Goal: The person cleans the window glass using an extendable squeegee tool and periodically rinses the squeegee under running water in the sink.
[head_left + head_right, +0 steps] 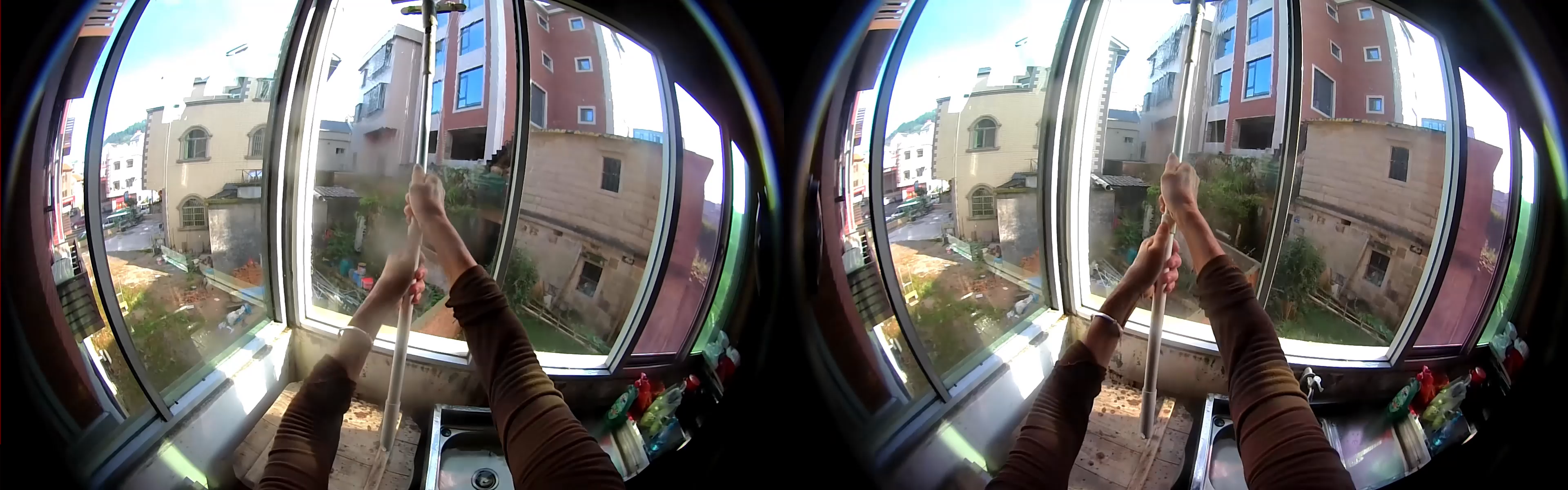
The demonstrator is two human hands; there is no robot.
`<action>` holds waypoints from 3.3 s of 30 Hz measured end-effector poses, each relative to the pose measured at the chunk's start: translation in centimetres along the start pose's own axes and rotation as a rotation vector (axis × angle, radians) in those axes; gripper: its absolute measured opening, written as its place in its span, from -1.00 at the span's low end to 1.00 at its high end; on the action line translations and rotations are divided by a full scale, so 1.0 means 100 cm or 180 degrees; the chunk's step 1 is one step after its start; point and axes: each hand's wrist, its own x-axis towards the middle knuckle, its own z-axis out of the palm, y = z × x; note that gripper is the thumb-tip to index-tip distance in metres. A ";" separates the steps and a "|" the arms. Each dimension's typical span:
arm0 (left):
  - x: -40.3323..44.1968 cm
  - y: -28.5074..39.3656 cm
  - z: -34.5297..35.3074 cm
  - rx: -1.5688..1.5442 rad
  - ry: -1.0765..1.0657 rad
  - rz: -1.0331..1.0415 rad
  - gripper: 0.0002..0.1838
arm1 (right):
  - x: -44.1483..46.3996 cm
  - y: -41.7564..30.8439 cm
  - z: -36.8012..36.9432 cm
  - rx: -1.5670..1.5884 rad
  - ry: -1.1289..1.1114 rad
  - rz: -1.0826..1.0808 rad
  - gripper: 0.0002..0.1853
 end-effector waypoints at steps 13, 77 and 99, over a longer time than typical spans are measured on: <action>0.082 0.083 -0.081 0.0675 0.0766 0.0430 -0.31 | 0.096 -0.039 0.092 0.0237 -0.0051 -0.0370 -0.42; -0.071 -0.131 -0.096 -0.0096 0.1398 -0.0211 -0.44 | -0.122 0.109 0.091 0.0792 -0.1252 0.0098 -0.59; 0.115 0.177 -0.152 0.2062 -0.0056 0.1287 -0.66 | 0.104 -0.056 0.136 0.0981 -0.0881 -0.1615 -0.57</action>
